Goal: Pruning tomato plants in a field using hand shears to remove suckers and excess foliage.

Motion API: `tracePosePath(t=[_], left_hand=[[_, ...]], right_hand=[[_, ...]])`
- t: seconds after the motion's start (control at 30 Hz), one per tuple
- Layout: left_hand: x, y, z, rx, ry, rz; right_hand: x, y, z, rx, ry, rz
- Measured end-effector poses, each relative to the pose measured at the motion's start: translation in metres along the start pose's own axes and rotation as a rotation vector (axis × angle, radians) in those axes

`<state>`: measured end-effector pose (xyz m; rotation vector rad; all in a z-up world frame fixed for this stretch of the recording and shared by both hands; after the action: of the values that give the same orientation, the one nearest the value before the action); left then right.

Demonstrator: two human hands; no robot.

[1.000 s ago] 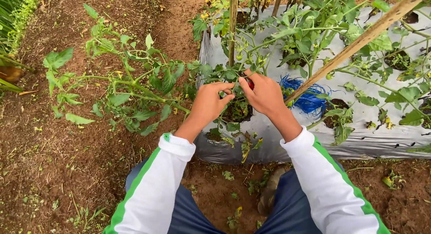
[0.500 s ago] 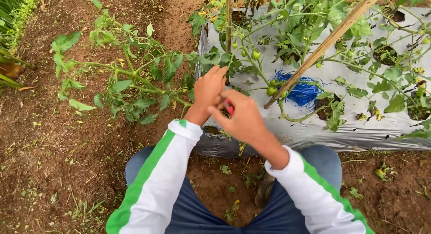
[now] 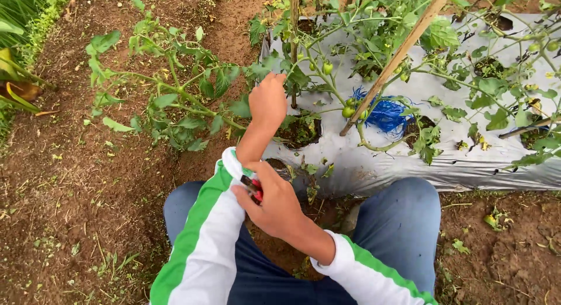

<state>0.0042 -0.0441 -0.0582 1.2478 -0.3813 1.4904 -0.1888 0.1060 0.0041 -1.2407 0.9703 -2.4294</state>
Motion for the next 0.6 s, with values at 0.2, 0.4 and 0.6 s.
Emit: tracePosePath(t=[0.2,0.4,0.6], left_hand=[[-0.009,0.001,0.002,0.292,-0.125,-0.200],[0.006,0.035,-0.013,-0.021,-0.054,0.185],[-0.004,0.049,-0.019,-0.291,0.010,0.703]], right_hand=[[-0.007,0.000,-0.042,-0.327,-0.078,0.353],[0.045,-0.036,0.016,0.053,0.117,-0.059],[0.029,-0.037,0.076,0.039,-0.407,-0.316]])
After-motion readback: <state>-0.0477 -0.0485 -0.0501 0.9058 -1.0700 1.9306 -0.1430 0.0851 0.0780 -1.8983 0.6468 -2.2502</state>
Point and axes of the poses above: each hand's wrist, its own z-axis towards the middle knuckle, its own x-axis out of the back of the hand, y = z × x, the point moved 3 cm from there along z, towards the middle knuckle, and after that the axes turned 7 degrees about -z, right-handed, at the moved point
